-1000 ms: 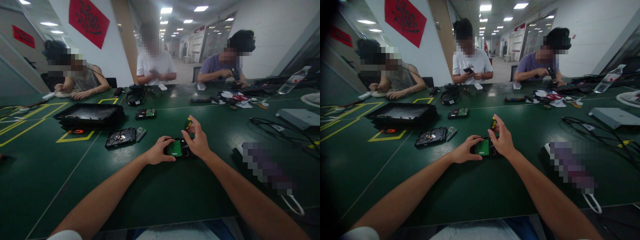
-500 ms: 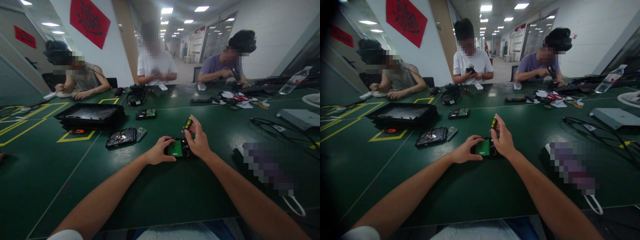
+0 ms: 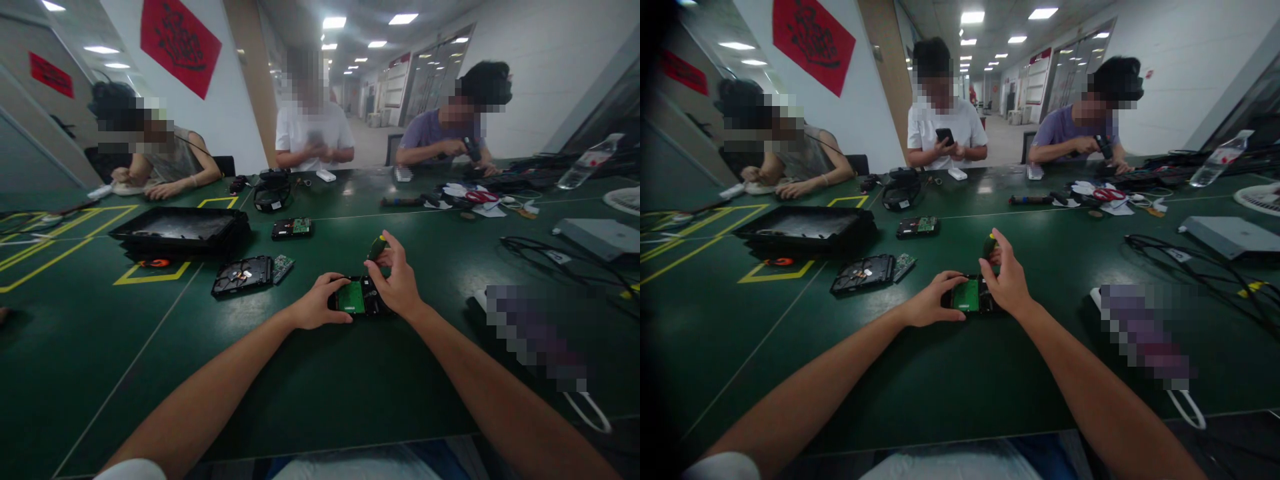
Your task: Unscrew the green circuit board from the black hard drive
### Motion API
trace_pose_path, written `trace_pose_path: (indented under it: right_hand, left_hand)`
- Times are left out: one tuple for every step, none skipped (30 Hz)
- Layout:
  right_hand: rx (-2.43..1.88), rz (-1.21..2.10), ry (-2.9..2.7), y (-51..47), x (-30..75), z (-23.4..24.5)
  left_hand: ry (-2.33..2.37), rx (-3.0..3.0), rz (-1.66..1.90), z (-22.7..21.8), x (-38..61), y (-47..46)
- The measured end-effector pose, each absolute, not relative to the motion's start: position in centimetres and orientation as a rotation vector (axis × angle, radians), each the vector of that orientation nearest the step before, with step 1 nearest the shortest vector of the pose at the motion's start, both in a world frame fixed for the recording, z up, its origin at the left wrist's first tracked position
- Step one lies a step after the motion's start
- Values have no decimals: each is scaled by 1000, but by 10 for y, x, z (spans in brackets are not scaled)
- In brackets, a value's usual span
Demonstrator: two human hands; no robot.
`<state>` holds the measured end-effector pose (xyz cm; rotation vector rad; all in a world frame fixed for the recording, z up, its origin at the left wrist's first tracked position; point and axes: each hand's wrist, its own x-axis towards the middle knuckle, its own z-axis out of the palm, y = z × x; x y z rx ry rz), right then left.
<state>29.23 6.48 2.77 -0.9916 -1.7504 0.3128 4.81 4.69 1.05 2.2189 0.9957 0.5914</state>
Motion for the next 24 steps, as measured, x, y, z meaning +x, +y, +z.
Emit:
trace_pose_path:
  right_hand:
    - [-1005, 290, -1745, 65, 292, 28]
    - [-1012, 272, -1743, 65, 293, 28]
    - [-1014, 264, -1747, 64, 293, 28]
    - [-1008, 268, -1756, 64, 293, 29]
    - [-998, 280, -1767, 64, 292, 29]
    - [-987, 294, -1776, 64, 292, 29]
    - [-978, 306, -1781, 64, 292, 29]
    - [-974, 308, -1779, 64, 292, 29]
    - [-974, 300, -1773, 64, 292, 29]
    - [-978, 285, -1765, 64, 292, 29]
    - [-983, 267, -1758, 64, 292, 29]
    - [-986, 252, -1754, 64, 292, 29]
    - [-987, 242, -1755, 64, 293, 29]
    - [-986, 243, -1760, 64, 293, 29]
    - [-982, 255, -1768, 64, 293, 30]
    - [-977, 272, -1775, 64, 293, 30]
    - [-973, 290, -1779, 64, 293, 30]
    - [-971, 303, -1781, 63, 293, 30]
    - [-973, 306, -1780, 64, 293, 30]
    - [-978, 297, -1775, 64, 293, 30]
    - [-984, 280, -1769, 64, 292, 29]
    - [-989, 260, -1764, 64, 292, 29]
    - [-993, 244, -1759, 64, 292, 28]
    - [-995, 234, -1756, 65, 292, 28]
  left_hand:
    - [997, 2220, 591, 11, 48, 47]
    - [998, 2221, 591, 11, 48, 47]
    - [997, 2221, 592, 11, 48, 47]
    - [995, 2220, 593, 12, 48, 47]
    - [992, 2218, 591, 12, 48, 47]
    - [990, 2216, 589, 11, 48, 47]
    - [988, 2214, 588, 11, 48, 47]
    - [986, 2213, 588, 11, 48, 47]
    - [985, 2212, 588, 11, 48, 47]
    - [986, 2211, 592, 10, 48, 47]
    - [987, 2210, 597, 10, 47, 47]
    - [989, 2209, 602, 10, 47, 47]
    - [990, 2207, 603, 10, 47, 47]
    - [992, 2205, 601, 9, 47, 47]
    - [994, 2204, 596, 9, 47, 47]
    - [994, 2203, 589, 9, 47, 48]
    - [994, 2202, 583, 9, 47, 48]
    - [994, 2201, 580, 9, 47, 48]
    - [993, 2202, 578, 9, 47, 48]
    - [992, 2204, 577, 9, 47, 49]
    - [990, 2207, 577, 9, 47, 49]
    - [990, 2211, 579, 9, 48, 49]
    - [989, 2215, 582, 10, 48, 49]
    - [987, 2218, 586, 10, 48, 48]
